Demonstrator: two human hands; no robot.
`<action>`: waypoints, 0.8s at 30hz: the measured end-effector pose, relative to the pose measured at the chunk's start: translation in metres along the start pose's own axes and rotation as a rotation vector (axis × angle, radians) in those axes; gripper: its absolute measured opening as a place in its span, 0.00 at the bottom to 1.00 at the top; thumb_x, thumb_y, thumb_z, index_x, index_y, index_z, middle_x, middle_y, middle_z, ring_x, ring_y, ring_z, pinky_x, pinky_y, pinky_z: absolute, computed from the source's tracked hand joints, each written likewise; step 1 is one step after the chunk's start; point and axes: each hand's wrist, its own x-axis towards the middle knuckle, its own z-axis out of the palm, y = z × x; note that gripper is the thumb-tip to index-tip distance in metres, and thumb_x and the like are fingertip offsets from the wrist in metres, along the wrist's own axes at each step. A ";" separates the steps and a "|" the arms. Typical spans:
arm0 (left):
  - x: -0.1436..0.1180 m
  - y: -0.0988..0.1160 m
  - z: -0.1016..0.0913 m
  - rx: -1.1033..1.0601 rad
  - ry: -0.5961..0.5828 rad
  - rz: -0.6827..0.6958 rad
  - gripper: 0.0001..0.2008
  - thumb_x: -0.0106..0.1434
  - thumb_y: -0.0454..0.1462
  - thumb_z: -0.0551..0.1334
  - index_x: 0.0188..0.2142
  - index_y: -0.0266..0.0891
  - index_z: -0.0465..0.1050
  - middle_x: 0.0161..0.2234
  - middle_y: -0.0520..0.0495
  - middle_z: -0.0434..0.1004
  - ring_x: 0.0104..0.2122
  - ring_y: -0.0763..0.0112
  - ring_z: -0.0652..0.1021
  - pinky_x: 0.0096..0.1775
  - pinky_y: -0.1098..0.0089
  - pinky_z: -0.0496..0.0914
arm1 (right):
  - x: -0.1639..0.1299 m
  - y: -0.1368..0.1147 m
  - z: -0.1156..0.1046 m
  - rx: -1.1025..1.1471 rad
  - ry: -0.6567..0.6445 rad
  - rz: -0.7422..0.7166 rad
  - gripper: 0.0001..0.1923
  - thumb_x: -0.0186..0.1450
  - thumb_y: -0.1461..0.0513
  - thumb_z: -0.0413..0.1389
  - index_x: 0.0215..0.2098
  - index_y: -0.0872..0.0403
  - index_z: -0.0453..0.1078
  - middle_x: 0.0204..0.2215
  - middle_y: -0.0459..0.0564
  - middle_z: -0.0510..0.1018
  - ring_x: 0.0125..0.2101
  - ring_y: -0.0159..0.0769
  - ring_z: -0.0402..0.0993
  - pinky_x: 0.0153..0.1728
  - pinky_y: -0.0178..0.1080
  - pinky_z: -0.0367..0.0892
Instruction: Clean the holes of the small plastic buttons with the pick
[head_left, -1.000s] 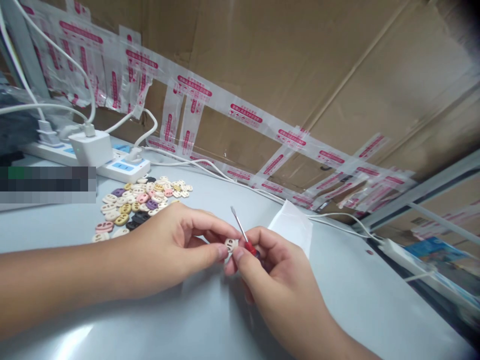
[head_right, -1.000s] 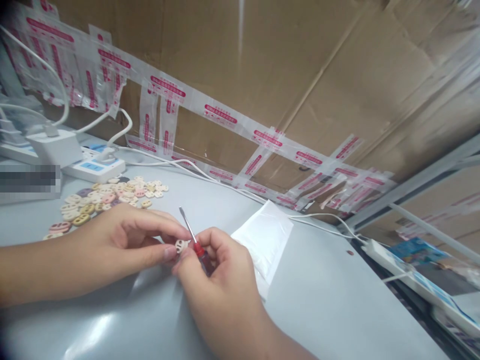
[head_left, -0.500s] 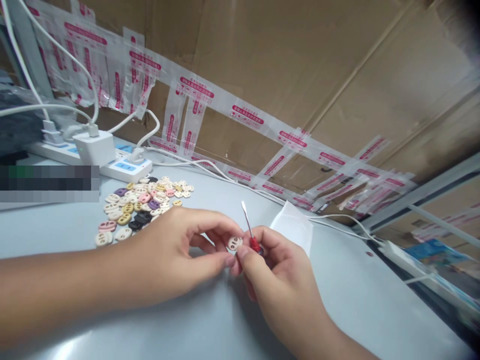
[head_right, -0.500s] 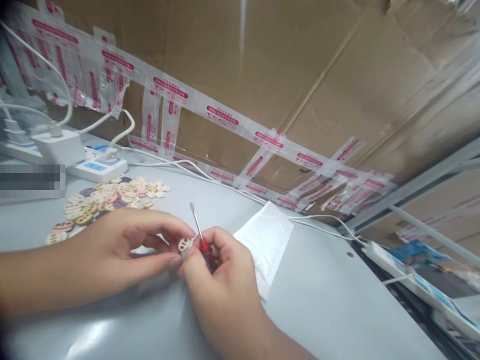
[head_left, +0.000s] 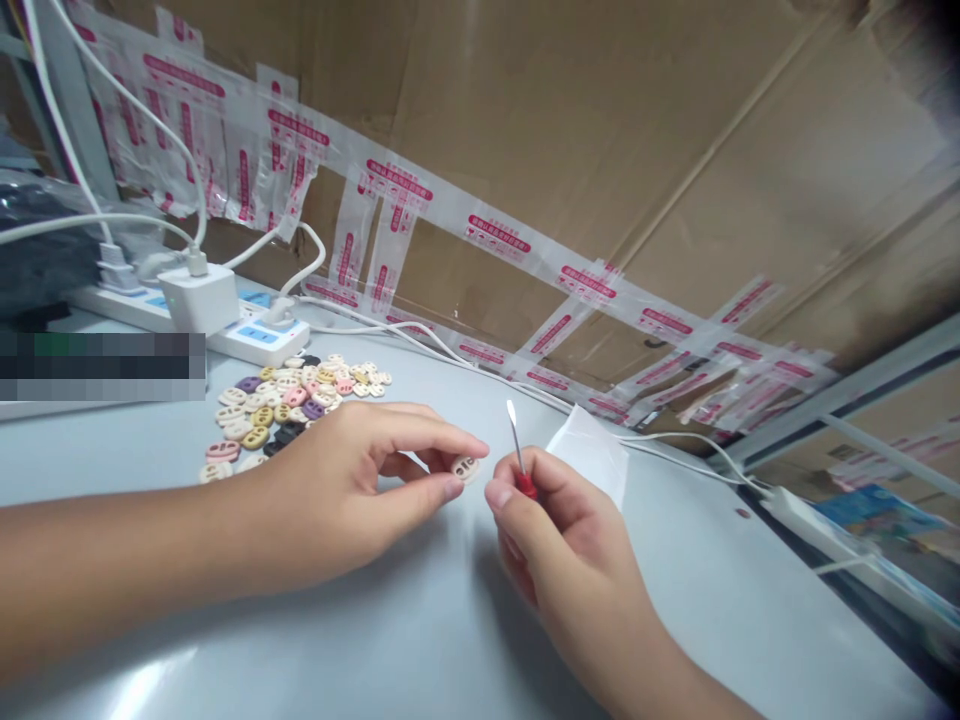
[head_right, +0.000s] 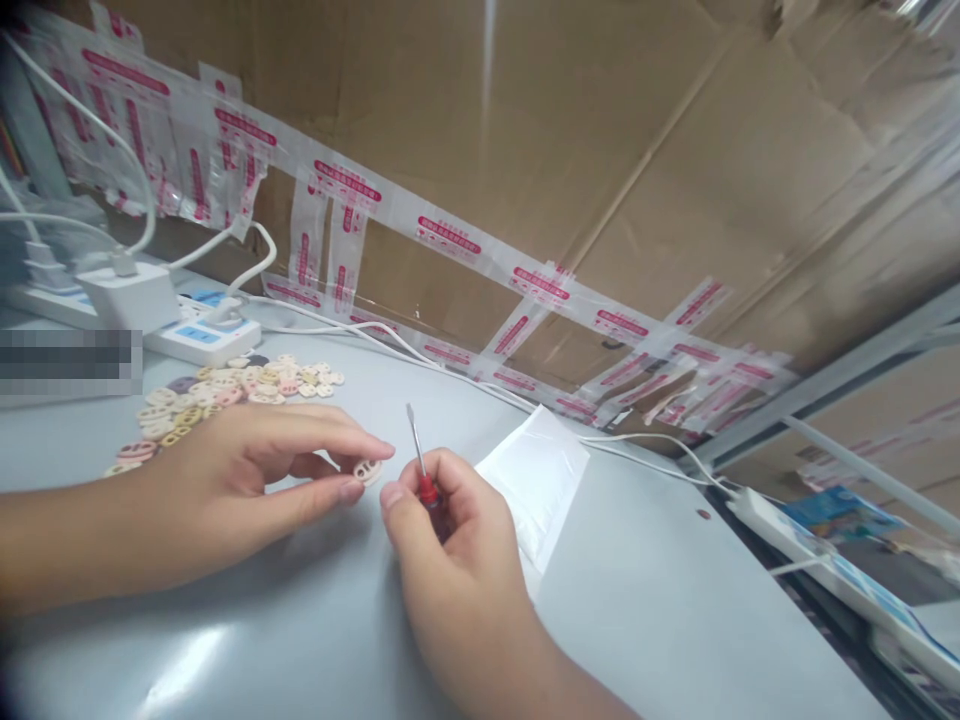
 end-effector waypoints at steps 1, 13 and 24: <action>0.000 -0.001 0.000 -0.001 -0.001 0.008 0.11 0.66 0.34 0.62 0.45 0.44 0.81 0.41 0.52 0.82 0.41 0.74 0.80 0.41 0.76 0.74 | 0.001 0.001 0.000 -0.011 -0.004 0.000 0.16 0.68 0.51 0.55 0.29 0.52 0.62 0.18 0.36 0.56 0.15 0.23 0.50 0.16 0.31 0.46; 0.000 0.004 -0.003 0.015 -0.152 0.070 0.14 0.67 0.33 0.58 0.47 0.43 0.81 0.39 0.47 0.82 0.37 0.72 0.79 0.41 0.73 0.72 | 0.002 -0.001 0.003 0.010 -0.038 -0.013 0.13 0.65 0.55 0.57 0.27 0.52 0.64 0.15 0.36 0.57 0.15 0.23 0.48 0.16 0.32 0.46; -0.001 0.010 -0.001 -0.019 -0.176 -0.027 0.14 0.68 0.34 0.59 0.48 0.43 0.81 0.35 0.52 0.83 0.31 0.75 0.77 0.33 0.76 0.68 | 0.006 -0.002 0.006 0.050 -0.001 -0.027 0.10 0.60 0.60 0.60 0.25 0.52 0.63 0.16 0.35 0.58 0.15 0.22 0.48 0.16 0.31 0.47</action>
